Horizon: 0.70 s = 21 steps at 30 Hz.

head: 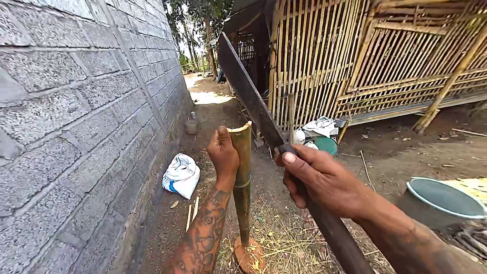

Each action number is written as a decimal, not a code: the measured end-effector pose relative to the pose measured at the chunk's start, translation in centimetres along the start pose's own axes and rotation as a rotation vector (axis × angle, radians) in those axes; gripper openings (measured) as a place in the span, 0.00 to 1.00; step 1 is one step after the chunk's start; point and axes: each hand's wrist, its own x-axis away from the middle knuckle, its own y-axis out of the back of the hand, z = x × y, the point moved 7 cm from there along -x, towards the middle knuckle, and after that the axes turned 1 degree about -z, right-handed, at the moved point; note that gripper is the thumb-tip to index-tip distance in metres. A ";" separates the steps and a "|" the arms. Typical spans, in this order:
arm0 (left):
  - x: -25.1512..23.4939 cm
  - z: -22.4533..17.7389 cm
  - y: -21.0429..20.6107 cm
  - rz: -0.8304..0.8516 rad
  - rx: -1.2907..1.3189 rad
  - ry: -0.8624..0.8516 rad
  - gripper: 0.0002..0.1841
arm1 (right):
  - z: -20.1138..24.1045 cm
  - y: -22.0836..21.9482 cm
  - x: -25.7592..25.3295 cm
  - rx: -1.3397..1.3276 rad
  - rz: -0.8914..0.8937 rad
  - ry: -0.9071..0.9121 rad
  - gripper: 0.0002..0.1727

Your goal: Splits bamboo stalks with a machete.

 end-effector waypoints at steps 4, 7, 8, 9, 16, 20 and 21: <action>0.7 0.0 -0.1 0.004 0.038 -0.005 0.21 | 1.4 -0.7 -2.0 -0.041 0.036 -0.118 0.19; 0.7 0.0 -0.2 0.019 0.059 -0.006 0.20 | 1.3 -1.1 -3.0 -0.047 0.047 -0.176 0.20; 0.7 0.0 -0.2 0.024 0.060 -0.005 0.20 | 1.2 -1.2 -3.3 -0.049 0.043 -0.195 0.21; 0.6 0.0 -0.2 0.025 0.053 -0.009 0.20 | 1.1 -1.3 -3.6 -0.053 0.041 -0.216 0.21; 0.2 0.6 -0.5 0.066 0.046 0.017 0.19 | 0.9 -1.3 -4.7 -0.059 0.030 -0.289 0.21; -0.3 0.8 -0.6 0.088 0.042 0.031 0.18 | 1.3 -1.5 -4.9 -0.010 -0.002 -0.254 0.20; -0.4 0.9 -0.5 0.090 0.039 0.034 0.19 | 1.2 -1.7 -5.0 0.004 -0.011 -0.264 0.19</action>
